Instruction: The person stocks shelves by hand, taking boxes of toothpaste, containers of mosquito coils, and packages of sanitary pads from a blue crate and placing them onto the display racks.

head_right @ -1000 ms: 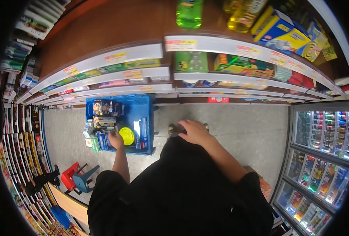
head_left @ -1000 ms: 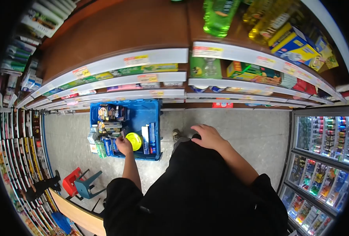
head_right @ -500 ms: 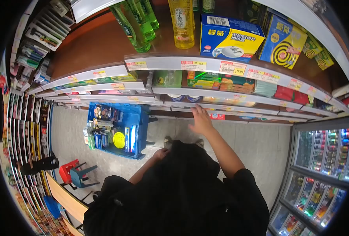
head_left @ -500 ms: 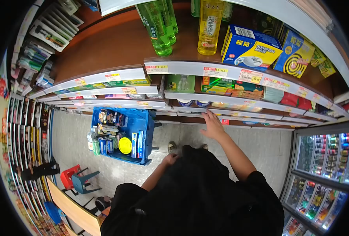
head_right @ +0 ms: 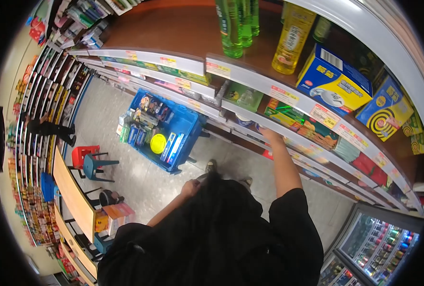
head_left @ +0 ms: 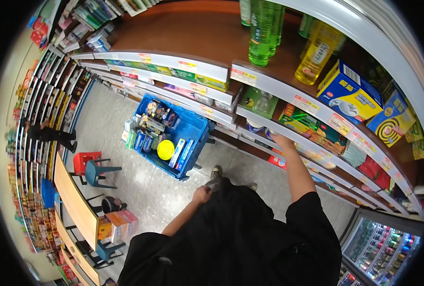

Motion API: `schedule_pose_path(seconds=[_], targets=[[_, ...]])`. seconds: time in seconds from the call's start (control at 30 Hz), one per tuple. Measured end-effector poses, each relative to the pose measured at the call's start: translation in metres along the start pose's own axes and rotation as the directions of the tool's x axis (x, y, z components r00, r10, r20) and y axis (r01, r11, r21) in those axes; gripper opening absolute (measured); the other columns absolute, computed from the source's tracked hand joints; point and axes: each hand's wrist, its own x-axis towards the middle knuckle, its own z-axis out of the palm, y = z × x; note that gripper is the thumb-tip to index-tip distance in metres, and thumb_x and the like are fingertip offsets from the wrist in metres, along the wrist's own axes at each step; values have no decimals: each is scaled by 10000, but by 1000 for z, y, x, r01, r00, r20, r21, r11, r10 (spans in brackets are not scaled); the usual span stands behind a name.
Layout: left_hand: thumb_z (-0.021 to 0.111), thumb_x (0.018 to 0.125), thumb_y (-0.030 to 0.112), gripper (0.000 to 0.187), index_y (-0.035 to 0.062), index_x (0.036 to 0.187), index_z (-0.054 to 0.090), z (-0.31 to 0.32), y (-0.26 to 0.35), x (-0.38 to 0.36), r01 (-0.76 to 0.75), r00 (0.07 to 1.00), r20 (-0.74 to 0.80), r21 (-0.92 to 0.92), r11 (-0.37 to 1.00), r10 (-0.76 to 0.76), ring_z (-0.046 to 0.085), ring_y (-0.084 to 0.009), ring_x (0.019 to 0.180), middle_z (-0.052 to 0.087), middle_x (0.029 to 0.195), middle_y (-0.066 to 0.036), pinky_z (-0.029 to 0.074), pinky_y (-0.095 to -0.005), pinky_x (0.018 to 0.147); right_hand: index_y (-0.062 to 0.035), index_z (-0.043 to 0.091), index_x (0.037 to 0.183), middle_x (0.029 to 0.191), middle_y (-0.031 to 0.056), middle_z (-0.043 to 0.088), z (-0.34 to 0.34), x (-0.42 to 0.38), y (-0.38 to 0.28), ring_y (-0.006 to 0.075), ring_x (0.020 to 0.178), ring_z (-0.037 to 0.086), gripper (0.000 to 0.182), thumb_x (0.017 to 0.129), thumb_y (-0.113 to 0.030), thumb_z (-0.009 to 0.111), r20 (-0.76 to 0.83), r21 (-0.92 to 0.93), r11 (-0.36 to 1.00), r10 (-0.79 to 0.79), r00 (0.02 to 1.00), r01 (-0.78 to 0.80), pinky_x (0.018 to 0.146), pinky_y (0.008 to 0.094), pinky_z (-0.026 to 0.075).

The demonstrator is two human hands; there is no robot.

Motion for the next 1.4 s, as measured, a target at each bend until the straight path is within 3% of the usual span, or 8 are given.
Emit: schedule_pose_path(seconds=[0.2,0.37,0.57,0.8,0.93,1.17,1.27,1.4], targets=[[614,898,380,420,62,1156,705,-16,-7,14,-52,999,-4,15,999,52,663,-379,1091,704,1141,-213,520,-464,951,-105,538,1369,1327,242,579,-2,-35,-15,420,1249,543,781,693,-370,825,-239,151,988,4,971,33,1054,512,430],[654,884,358,472,50,1241,641,-42,11,32,-195,975,109,-13,981,195,651,-381,1107,687,1165,-210,519,-465,949,-38,439,1345,1280,242,505,13,-104,-48,456,1200,506,892,595,-230,883,-734,119,913,-183,654,389,1048,541,422],[826,758,494,892,20,1422,466,-119,81,22,-407,904,-24,-349,844,427,624,-360,1171,602,1312,-225,493,-408,1012,-71,369,1440,1376,223,465,26,-169,-117,444,1260,480,1030,576,-251,900,-242,131,861,-452,858,491,1092,574,380],[871,713,534,1099,-81,1452,339,-205,92,43,-275,914,122,-516,811,388,576,-349,1227,556,1313,-287,455,-406,1034,-68,366,1442,1469,227,420,46,-153,-248,443,1338,452,992,631,-261,904,-197,126,666,-710,676,736,1129,606,344],[918,678,407,1158,-65,1492,244,-254,57,47,-493,843,-130,-574,654,521,519,-291,1273,471,1389,-234,485,-390,1006,-91,387,1436,1497,225,403,53,-121,-314,458,1304,493,962,628,-178,902,-312,181,499,-788,531,847,1076,564,434],[914,651,232,1012,-58,1373,266,-263,-13,107,-389,921,-349,-809,440,173,558,-272,1153,518,1242,-189,495,-373,984,-97,428,1456,1526,222,386,62,-88,-409,390,1381,449,888,694,-246,858,18,33,491,-871,491,870,1127,562,373],[949,627,219,953,-61,1271,306,-261,-54,172,-447,831,-557,-662,601,4,562,-238,1074,518,1179,-176,512,-360,917,-89,473,1439,1467,173,474,79,-93,-411,356,1251,541,736,785,-227,779,48,136,610,-791,610,781,1045,490,445],[953,557,383,1087,-53,1315,307,-280,-80,229,-25,840,-484,-485,874,-244,552,-420,1182,484,1286,-305,482,-483,998,-100,532,1368,1287,138,593,85,-111,-379,339,1098,608,552,848,-196,693,141,211,768,-636,759,604,930,448,488]])
